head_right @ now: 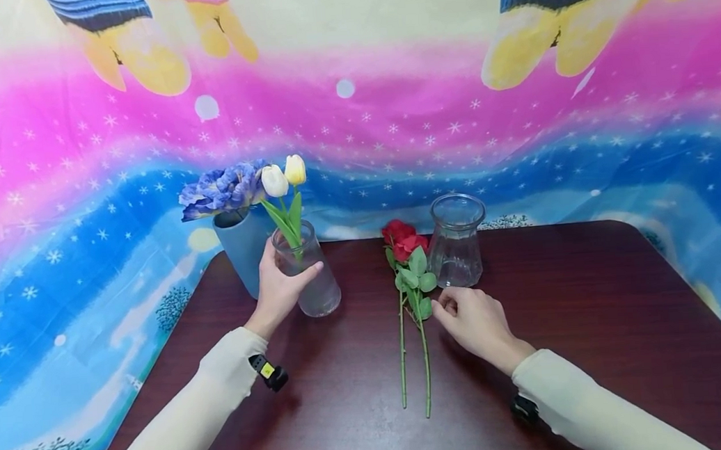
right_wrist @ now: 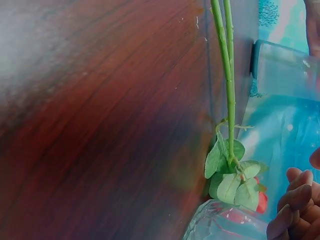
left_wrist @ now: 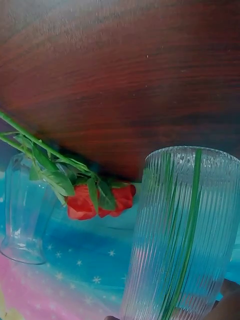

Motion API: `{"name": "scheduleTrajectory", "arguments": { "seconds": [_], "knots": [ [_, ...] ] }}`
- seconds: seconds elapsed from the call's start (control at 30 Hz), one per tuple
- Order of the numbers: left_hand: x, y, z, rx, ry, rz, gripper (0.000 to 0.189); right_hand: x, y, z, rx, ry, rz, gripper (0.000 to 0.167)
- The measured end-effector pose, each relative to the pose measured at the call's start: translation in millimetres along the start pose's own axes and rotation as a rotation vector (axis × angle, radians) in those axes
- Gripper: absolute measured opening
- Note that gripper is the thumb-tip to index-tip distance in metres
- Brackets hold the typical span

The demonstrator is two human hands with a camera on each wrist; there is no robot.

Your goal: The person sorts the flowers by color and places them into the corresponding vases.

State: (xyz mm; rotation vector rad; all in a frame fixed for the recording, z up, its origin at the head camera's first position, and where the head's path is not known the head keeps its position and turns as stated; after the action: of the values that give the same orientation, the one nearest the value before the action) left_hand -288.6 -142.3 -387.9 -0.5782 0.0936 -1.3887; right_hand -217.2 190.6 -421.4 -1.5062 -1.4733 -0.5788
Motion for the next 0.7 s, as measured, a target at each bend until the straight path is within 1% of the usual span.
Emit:
{"name": "scheduleTrajectory", "arguments": {
  "seconds": [0.17, 0.3, 0.53, 0.7],
  "knots": [
    [-0.8, -7.0, -5.6, 0.014, -0.002, 0.017, 0.086, -4, -6.5, -7, 0.019, -0.007, 0.006, 0.021],
    [-1.2, -11.2, -11.3, 0.039, -0.029, 0.009, 0.087, -6, -11.2, -12, 0.033, -0.013, 0.016, 0.022],
    [-1.5, -20.3, -19.5, 0.058, -0.042, 0.022, 0.088, -12, -17.4, -19, 0.044, -0.030, -0.007, 0.021],
    [-3.1, -27.0, -22.8, 0.072, -0.064, 0.013, 0.088, -15, -20.1, -21, 0.040, -0.018, -0.004, 0.021]
  ]
}}
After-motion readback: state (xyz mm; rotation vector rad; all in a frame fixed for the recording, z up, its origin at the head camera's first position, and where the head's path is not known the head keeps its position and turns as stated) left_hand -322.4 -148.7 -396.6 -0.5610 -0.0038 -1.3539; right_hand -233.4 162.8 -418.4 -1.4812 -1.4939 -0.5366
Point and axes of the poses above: each hand's wrist, its own y-axis away from the middle knuckle, its own x-axis out of the back of the hand, z = x × y, the point moved 4 cm from there along -y, towards the middle knuckle, and after that the axes turned 1 degree about y, right-handed, at the moved point
